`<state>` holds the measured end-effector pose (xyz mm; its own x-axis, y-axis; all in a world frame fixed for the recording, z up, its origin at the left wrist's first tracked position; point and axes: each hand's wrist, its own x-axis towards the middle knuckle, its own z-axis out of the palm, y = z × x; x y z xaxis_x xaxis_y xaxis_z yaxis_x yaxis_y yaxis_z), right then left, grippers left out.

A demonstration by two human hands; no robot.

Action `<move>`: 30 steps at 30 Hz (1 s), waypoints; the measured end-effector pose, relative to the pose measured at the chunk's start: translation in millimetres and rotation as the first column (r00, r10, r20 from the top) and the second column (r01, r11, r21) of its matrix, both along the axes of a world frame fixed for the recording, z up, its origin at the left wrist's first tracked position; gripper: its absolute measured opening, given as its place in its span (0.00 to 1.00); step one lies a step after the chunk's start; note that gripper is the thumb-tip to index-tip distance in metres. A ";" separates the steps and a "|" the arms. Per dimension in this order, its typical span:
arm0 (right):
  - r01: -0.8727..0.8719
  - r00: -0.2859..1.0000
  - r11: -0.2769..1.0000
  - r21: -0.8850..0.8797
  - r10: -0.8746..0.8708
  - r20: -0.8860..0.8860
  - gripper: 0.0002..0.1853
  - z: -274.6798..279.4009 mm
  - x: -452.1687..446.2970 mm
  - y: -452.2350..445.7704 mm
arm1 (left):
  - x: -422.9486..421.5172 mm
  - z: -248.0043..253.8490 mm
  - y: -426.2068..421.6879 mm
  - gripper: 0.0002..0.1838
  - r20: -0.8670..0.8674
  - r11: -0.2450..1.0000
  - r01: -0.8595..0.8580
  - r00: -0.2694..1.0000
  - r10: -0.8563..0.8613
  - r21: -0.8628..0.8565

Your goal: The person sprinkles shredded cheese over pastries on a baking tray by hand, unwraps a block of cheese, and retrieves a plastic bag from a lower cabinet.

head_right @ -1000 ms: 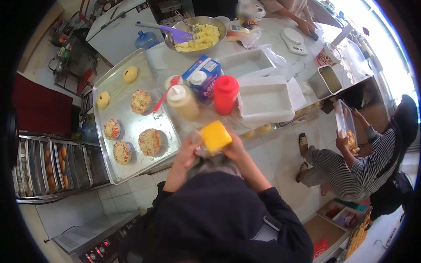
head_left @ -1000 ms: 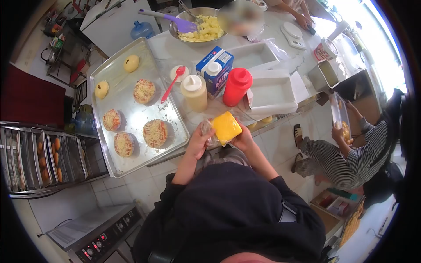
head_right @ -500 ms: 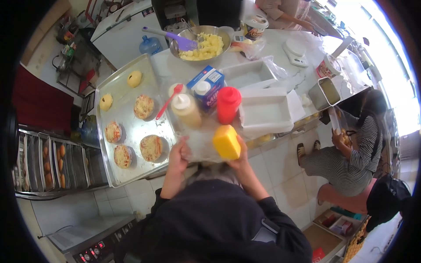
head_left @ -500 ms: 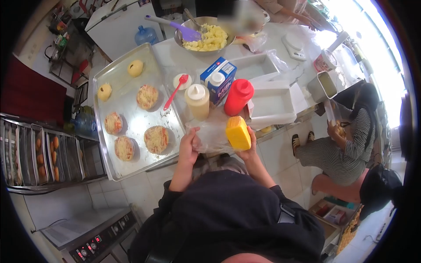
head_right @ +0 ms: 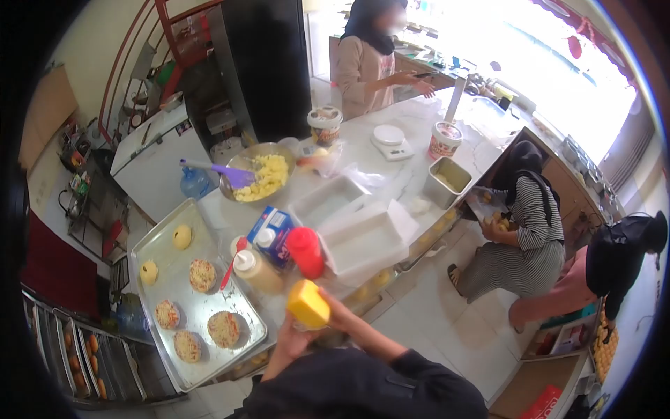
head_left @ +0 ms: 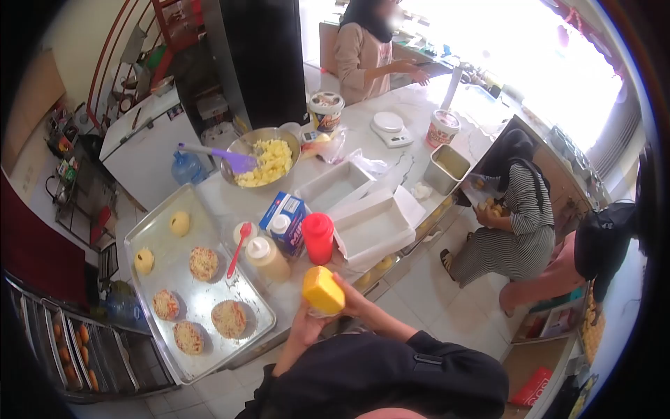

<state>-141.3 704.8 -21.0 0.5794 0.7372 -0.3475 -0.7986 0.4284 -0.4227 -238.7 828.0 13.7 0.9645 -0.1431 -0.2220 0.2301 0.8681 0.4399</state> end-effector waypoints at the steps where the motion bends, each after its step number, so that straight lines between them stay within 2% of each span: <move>1: 0.016 0.995 0.994 -0.104 -0.006 0.096 0.29 0.0 -0.4 3.0 | 0.0 -3.9 0.5 0.30 -0.034 0.998 -0.049 0.998 0.048 -0.035; 2: 0.042 0.982 0.978 -0.206 -0.002 0.188 0.28 -0.5 -2.2 4.7 | 0.7 -9.1 2.2 0.30 -0.073 0.993 -0.099 0.993 0.094 -0.070; 3: 0.063 0.926 0.943 -0.328 0.068 0.371 0.28 -3.8 -1.2 4.8 | 4.3 -11.1 2.0 0.30 -0.107 0.983 -0.151 0.984 0.140 -0.104; 5: 0.175 0.717 0.829 -0.530 0.262 0.646 0.28 -12.1 1.4 5.8 | 6.1 -13.2 -1.9 0.29 -0.095 0.975 -0.223 0.970 0.222 0.000; 6: 0.213 0.669 0.815 -0.538 0.280 0.689 0.30 21.2 -5.4 6.3 | 5.0 -14.3 -2.8 0.29 -0.108 0.968 -0.244 0.962 0.249 0.053; 9: 0.376 0.466 0.865 -0.332 0.134 0.875 0.34 25.3 -18.2 15.3 | 2.6 -6.7 -9.1 0.29 -0.044 0.935 -0.306 0.947 0.318 0.178; 10: 0.316 0.486 0.887 -0.336 0.153 0.861 0.39 30.9 -19.4 13.2 | 0.3 -2.1 -12.3 0.28 -0.007 0.920 -0.330 0.941 0.339 0.213; 13: 0.208 0.526 0.925 -0.319 0.169 0.834 0.41 64.4 -21.0 7.1 | 2.1 16.9 -20.8 0.24 0.037 0.794 -0.395 0.903 0.428 0.461; 14: 0.194 0.553 0.943 -0.269 0.121 0.824 0.41 56.8 -18.9 5.2 | 1.7 16.3 -17.7 0.23 0.076 0.693 -0.365 0.909 0.410 0.622; 16: 0.166 0.609 0.972 -0.165 0.031 0.793 0.42 29.4 -8.2 1.9 | 1.9 12.0 -3.1 0.21 0.137 0.410 -0.284 0.926 0.353 0.867; 19: 0.029 0.863 0.999 -0.038 -0.005 0.505 0.37 19.0 -0.8 -10.7 | 1.6 18.7 10.9 0.17 -0.004 0.433 -0.202 0.903 0.429 0.878; 21: 0.097 0.984 0.989 0.113 -0.112 0.142 0.34 -1.8 2.3 -14.7 | -0.1 20.2 19.5 0.14 -0.092 0.757 -0.347 0.878 0.470 0.554; 23: 0.093 0.995 0.961 0.261 -0.100 0.016 0.32 3.6 9.4 -20.7 | -1.6 14.2 31.0 0.10 -0.118 0.774 -0.367 0.864 0.489 0.516; 25: 0.015 0.998 0.942 0.335 -0.032 0.045 0.32 26.1 10.9 -21.7 | -3.2 14.3 34.3 0.10 -0.122 0.832 -0.421 0.863 0.490 0.362; 28: 0.062 0.998 0.952 0.299 -0.062 -0.010 0.32 33.9 6.5 -18.0 | -6.9 0.7 44.4 0.11 0.018 0.910 -0.413 0.911 0.412 0.028; 30: 0.056 0.997 0.944 0.325 -0.034 -0.073 0.31 30.0 9.2 -17.4 | -8.4 3.9 46.7 0.11 -0.032 0.911 -0.411 0.911 0.410 -0.017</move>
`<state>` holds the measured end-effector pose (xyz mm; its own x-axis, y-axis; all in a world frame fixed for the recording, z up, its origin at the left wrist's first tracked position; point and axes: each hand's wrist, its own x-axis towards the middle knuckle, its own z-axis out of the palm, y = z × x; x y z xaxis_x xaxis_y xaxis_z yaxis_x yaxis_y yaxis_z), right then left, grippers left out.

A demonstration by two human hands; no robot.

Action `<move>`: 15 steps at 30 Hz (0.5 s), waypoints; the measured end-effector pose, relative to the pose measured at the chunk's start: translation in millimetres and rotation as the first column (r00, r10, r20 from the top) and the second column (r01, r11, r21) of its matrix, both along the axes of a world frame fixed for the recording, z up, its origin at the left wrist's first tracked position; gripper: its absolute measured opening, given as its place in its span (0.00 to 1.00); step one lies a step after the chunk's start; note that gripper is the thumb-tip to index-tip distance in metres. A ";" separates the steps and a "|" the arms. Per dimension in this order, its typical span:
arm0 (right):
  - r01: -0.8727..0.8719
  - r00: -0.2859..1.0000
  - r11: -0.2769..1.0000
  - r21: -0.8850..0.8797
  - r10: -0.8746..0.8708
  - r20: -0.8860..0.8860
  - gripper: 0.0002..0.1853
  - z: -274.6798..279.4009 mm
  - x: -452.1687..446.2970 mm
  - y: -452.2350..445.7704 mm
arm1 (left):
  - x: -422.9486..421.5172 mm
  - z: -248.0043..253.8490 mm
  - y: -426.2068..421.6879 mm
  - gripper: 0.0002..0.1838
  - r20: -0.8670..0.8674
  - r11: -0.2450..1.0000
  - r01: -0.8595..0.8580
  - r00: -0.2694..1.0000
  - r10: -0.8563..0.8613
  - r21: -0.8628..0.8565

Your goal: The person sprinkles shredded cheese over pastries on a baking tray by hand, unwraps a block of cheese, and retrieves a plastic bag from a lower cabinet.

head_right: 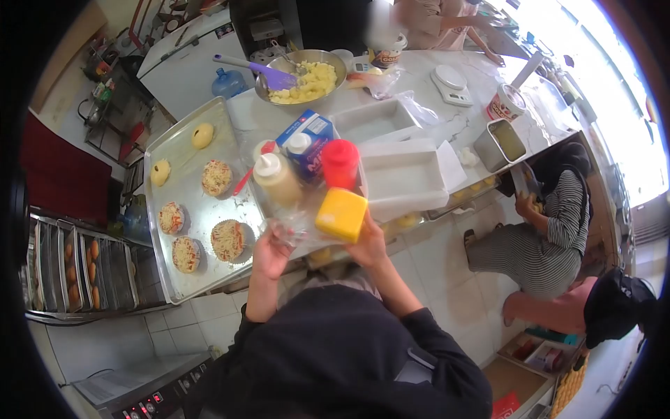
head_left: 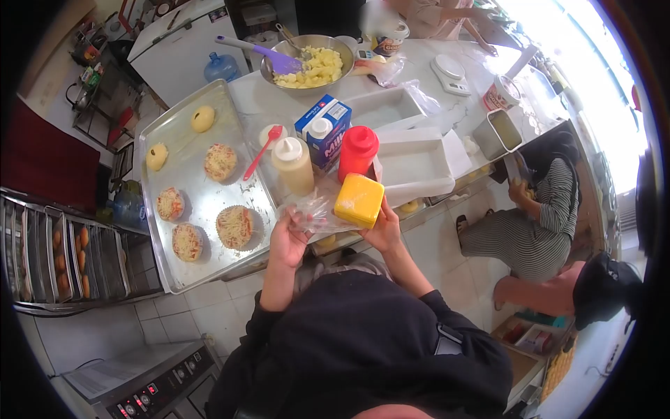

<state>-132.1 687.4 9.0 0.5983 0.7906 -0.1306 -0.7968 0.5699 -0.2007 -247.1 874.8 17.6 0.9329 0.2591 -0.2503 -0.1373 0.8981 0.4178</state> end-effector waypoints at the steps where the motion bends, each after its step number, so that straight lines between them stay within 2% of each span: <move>1: -0.011 0.999 1.000 0.016 0.012 -0.032 0.31 -4.0 0.1 0.2 | -1.0 5.6 0.1 0.11 -0.014 1.000 0.003 1.000 -0.003 -0.031; 4: -0.028 0.985 0.999 -0.035 0.034 0.168 0.35 -23.8 2.1 3.7 | -2.9 21.7 -3.2 0.04 -0.112 0.990 -0.027 0.994 0.012 -0.135; 7: -0.088 0.970 0.993 -0.080 0.103 0.218 0.37 -20.6 1.7 5.4 | -8.7 14.5 -2.8 0.07 -0.126 0.998 -0.044 0.991 0.037 -0.050; 10: -0.116 0.993 0.987 0.112 0.112 0.041 0.35 -3.7 -1.4 8.5 | -14.6 17.2 -7.4 0.14 -0.246 0.959 -0.063 0.960 0.133 0.275; 13: -0.064 0.993 0.977 0.204 0.083 -0.083 0.34 12.1 -2.6 11.0 | -15.7 25.0 -8.6 0.13 -0.217 0.893 0.042 0.974 0.063 0.447; 15: -0.102 0.994 0.981 0.165 0.106 -0.019 0.34 3.1 -0.6 6.6 | -15.8 17.2 -6.2 0.09 -0.320 0.768 0.214 0.947 -0.013 0.603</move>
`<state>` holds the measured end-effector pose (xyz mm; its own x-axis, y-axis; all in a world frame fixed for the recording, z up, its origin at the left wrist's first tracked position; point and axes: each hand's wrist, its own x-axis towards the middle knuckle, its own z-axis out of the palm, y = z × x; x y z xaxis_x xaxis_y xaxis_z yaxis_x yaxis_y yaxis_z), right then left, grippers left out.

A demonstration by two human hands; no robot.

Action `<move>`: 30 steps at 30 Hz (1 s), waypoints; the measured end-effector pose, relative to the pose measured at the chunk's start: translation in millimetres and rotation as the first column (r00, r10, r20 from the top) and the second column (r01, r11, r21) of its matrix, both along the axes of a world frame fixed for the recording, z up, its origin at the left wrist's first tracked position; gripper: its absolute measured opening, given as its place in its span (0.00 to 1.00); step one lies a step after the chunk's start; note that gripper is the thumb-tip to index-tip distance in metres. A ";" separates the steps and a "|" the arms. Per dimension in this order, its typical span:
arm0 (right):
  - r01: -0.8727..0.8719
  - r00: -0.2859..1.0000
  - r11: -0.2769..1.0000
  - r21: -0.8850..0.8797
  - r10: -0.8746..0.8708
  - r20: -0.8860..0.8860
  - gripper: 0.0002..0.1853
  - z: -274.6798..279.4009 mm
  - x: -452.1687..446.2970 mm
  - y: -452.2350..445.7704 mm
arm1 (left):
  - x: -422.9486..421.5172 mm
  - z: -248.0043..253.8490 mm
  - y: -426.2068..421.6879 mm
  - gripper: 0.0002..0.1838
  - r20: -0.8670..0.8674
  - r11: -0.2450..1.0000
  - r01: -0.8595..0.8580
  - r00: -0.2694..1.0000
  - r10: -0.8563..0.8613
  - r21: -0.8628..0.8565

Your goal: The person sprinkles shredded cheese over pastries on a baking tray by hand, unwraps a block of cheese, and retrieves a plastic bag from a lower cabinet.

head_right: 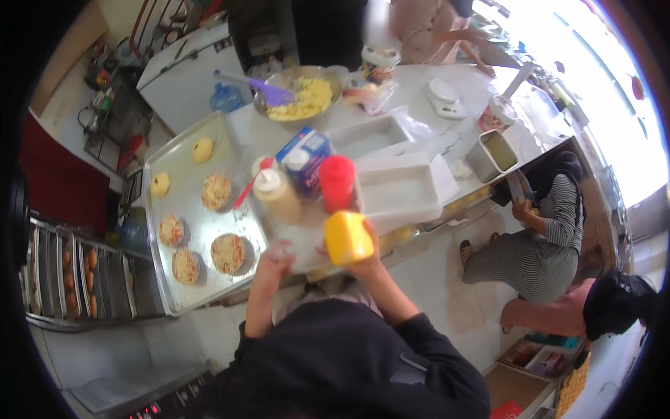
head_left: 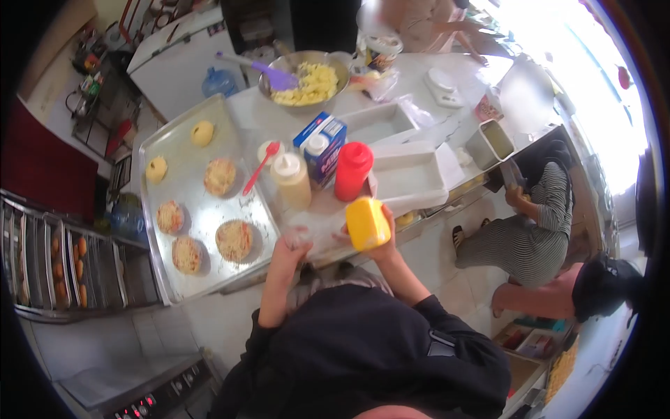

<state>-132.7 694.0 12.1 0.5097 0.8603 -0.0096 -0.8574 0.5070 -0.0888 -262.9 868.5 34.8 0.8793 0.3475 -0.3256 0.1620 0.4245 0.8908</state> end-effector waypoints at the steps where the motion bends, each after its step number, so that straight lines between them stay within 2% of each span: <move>1: -0.001 0.999 1.000 -0.014 0.002 0.045 0.34 -0.6 0.8 -3.5 | 1.9 -3.6 1.7 0.07 -0.047 0.991 0.076 0.996 -0.071 0.108; 2: -0.019 0.999 0.999 -0.037 0.018 -0.045 0.34 0.0 -1.8 -5.0 | 2.4 -4.8 3.5 0.05 -0.101 0.984 0.136 0.987 -0.125 0.118; 3: -0.051 0.998 0.999 0.015 0.052 -0.036 0.33 -4.2 -2.0 -5.6 | 3.7 -5.8 4.3 0.05 -0.155 0.972 0.198 0.972 -0.177 0.128; 6: -0.101 0.994 0.989 0.108 0.106 -0.035 0.31 -16.7 -0.7 -6.8 | 6.8 5.4 -0.6 0.09 -0.195 0.990 0.113 0.976 -0.096 0.080; 7: -0.116 0.991 0.985 0.126 0.123 -0.047 0.31 -19.8 -0.9 -7.1 | 6.3 -0.1 5.7 0.10 -0.102 0.982 0.158 0.980 -0.169 -0.102; 9: -0.097 0.993 0.989 0.109 0.103 -0.055 0.31 -25.1 -0.2 -9.4 | 6.7 -6.8 23.7 0.12 0.100 0.856 0.268 0.963 -0.250 -0.443; 10: -0.094 0.993 0.991 0.099 0.100 -0.059 0.31 -25.1 2.7 -9.3 | 10.5 -5.4 22.6 0.13 0.167 0.846 0.273 0.961 -0.219 -0.459; 12: -0.110 0.994 0.993 -0.032 0.111 0.022 0.29 -16.4 8.2 -10.1 | 16.4 -1.1 11.4 0.14 0.292 0.824 0.278 0.946 -0.144 -0.494; 13: -0.113 0.991 0.989 -0.099 0.120 0.061 0.29 -11.8 9.9 -10.0 | 17.7 -1.7 8.8 0.14 0.292 0.775 0.268 0.950 -0.113 -0.573; 15: 0.026 0.990 0.922 -0.385 0.028 0.135 0.27 -17.4 16.6 2.3 | 22.2 -4.1 4.9 0.15 0.283 0.653 0.252 0.957 -0.059 -0.714; 17: 0.171 0.972 0.777 -0.606 -0.032 0.234 0.24 -22.4 14.6 16.7 | 29.1 -3.7 -3.1 0.14 0.139 0.773 0.081 0.990 0.010 -0.629; 18: 0.363 0.880 0.668 -0.649 -0.017 0.475 0.24 -37.7 14.5 23.1 | 29.9 -5.7 -6.5 0.13 0.066 0.819 -0.006 0.996 0.053 -0.574; 20: 0.714 0.543 0.443 -0.542 0.138 0.828 0.24 -79.0 16.1 35.5 | 34.4 -37.8 0.3 0.10 0.069 0.865 0.016 0.997 0.022 -0.502; 21: 0.747 0.510 0.387 -0.541 0.190 0.839 0.22 -65.6 10.4 39.0 | 31.6 -49.4 3.8 0.09 0.065 0.886 0.017 0.998 0.015 -0.463; 23: 0.830 0.433 0.227 -0.509 0.311 0.846 0.19 -67.6 3.8 43.3 | 35.6 -35.6 -8.9 0.08 0.011 0.907 -0.082 0.995 0.096 -0.413; 24: 0.873 0.347 0.228 -0.432 0.332 0.877 0.16 -67.1 0.6 44.0 | 36.9 -47.8 -8.3 0.07 0.005 0.913 -0.067 0.997 0.075 -0.402; 25: 0.909 0.174 0.279 -0.310 0.424 0.889 0.15 -62.2 -0.3 39.8 | 33.7 -62.5 -7.4 0.06 -0.010 0.918 -0.054 0.998 0.055 -0.394; 27: 0.879 0.132 0.360 -0.312 0.445 0.886 0.17 -42.2 -1.6 40.2 | 28.7 -55.5 -15.8 0.07 0.014 0.958 -0.102 0.994 0.110 -0.266; 30: 0.900 -0.086 0.380 -0.211 0.631 0.771 0.19 -15.2 -4.6 44.6 | 23.3 -48.7 -16.8 0.12 -0.031 0.892 -0.230 0.971 0.237 -0.389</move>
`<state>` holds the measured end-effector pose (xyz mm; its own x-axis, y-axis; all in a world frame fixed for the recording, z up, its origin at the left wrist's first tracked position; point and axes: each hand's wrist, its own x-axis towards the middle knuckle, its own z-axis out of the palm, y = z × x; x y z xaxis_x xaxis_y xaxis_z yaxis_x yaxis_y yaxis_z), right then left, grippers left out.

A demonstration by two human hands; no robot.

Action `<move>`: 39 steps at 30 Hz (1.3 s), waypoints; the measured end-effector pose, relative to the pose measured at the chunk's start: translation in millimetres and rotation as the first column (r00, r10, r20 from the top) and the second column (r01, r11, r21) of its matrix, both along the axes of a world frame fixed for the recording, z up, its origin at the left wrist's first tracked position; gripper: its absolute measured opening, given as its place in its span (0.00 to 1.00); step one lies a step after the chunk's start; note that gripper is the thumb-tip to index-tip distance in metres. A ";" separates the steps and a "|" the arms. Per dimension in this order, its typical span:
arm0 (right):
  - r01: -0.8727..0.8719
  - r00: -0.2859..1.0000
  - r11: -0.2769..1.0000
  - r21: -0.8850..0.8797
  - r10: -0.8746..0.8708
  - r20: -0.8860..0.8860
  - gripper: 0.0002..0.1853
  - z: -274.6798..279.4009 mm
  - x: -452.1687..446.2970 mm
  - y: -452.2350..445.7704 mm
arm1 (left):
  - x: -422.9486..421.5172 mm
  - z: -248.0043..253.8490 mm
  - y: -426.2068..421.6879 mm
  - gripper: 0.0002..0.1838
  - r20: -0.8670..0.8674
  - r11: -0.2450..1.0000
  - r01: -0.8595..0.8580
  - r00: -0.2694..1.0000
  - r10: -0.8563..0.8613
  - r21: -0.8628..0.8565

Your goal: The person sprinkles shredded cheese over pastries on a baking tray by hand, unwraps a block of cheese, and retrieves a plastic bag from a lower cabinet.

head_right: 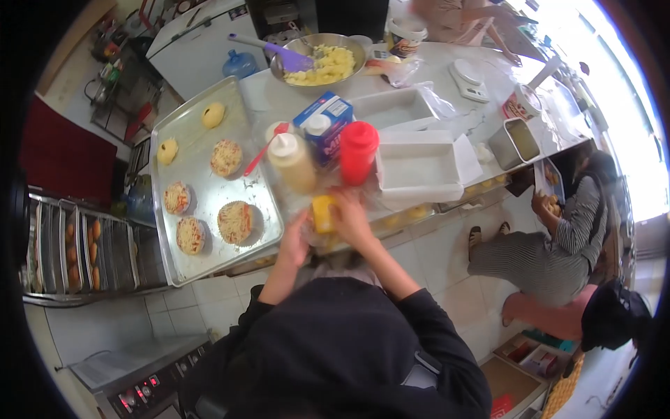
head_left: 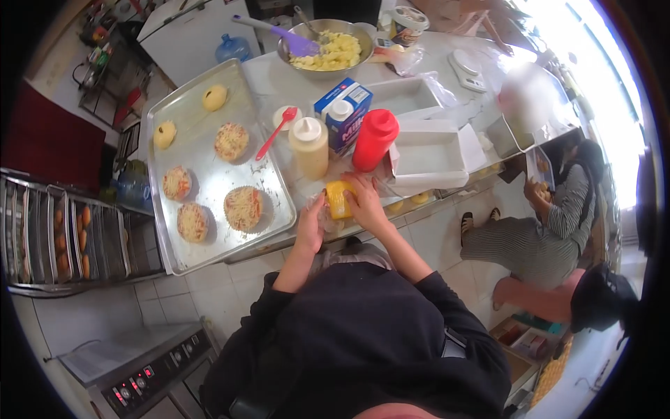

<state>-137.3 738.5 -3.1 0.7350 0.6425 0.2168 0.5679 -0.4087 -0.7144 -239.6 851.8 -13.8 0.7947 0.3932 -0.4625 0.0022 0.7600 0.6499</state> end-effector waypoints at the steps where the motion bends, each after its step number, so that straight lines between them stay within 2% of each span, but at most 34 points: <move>1: -0.079 0.996 0.997 0.017 0.080 -0.042 0.21 -4.8 2.9 1.5 | -2.3 -4.7 1.7 0.12 0.006 0.998 -0.041 0.999 0.041 -0.037; 4: -0.238 0.971 0.971 -0.037 0.239 0.026 0.21 -0.3 10.3 11.4 | -2.1 0.8 3.4 0.13 0.060 0.991 -0.130 0.989 0.132 -0.030; 7: -0.228 0.973 0.972 -0.053 0.229 0.034 0.18 11.4 14.1 21.0 | -4.0 5.5 0.7 0.13 0.041 0.976 -0.175 0.984 0.171 0.130; 10: -0.341 0.939 0.935 -0.094 0.343 0.001 0.12 9.3 34.4 28.2 | -5.8 -8.8 -0.1 0.08 -0.039 0.928 -0.275 0.955 0.293 0.253; 13: -0.274 0.920 0.962 -0.004 0.261 -0.292 0.10 6.7 46.1 34.4 | -11.2 -12.9 1.0 0.08 0.035 0.882 -0.289 0.954 0.298 0.372; 16: -0.321 0.899 0.937 -0.138 0.256 -0.355 0.10 10.8 55.5 37.9 | -15.6 -9.7 4.3 0.09 0.057 0.906 -0.230 0.973 0.225 0.356; 19: -0.391 0.900 0.913 -0.112 0.355 -0.252 0.08 14.8 59.0 41.6 | -20.2 -19.6 11.8 0.10 0.010 0.899 -0.157 0.986 0.167 0.409; 22: -0.380 0.897 0.919 0.108 0.394 -0.199 0.06 9.8 54.6 36.8 | -21.2 -30.9 16.1 0.13 -0.031 0.863 -0.138 0.984 0.175 0.486; 25: -0.358 0.877 0.927 0.114 0.375 -0.301 0.06 12.2 58.4 30.8 | -21.1 -20.6 17.3 0.14 -0.077 0.882 -0.092 0.987 0.143 0.461; 27: -0.382 0.881 0.923 0.046 0.379 -0.283 0.07 8.4 56.0 34.6 | -23.0 0.2 18.6 0.15 -0.186 0.870 0.021 0.979 0.082 0.493; 28: -0.393 0.883 0.920 0.014 0.382 -0.272 0.07 6.8 56.8 37.3 | -23.4 7.4 19.3 0.16 -0.239 0.859 0.079 0.969 0.053 0.506; 31: -0.553 0.794 0.832 -0.030 0.516 -0.321 0.07 8.4 66.1 40.9 | -22.1 -10.5 23.4 0.16 -0.189 0.766 0.089 0.981 0.044 0.637; 34: -0.533 0.778 0.841 -0.092 0.444 -0.445 0.08 16.6 70.6 41.8 | -23.4 -12.0 25.6 0.15 -0.208 0.677 0.130 0.977 0.036 0.724; 37: -0.539 0.819 0.838 -0.084 0.499 -0.283 0.07 10.2 66.0 42.4 | -23.7 -5.0 23.0 0.15 -0.166 0.795 0.108 0.986 -0.009 0.597; 39: -0.514 0.847 0.857 -0.017 0.504 -0.169 0.05 11.4 60.0 37.4 | -24.0 -5.7 24.6 0.13 -0.179 0.769 0.133 0.984 -0.024 0.625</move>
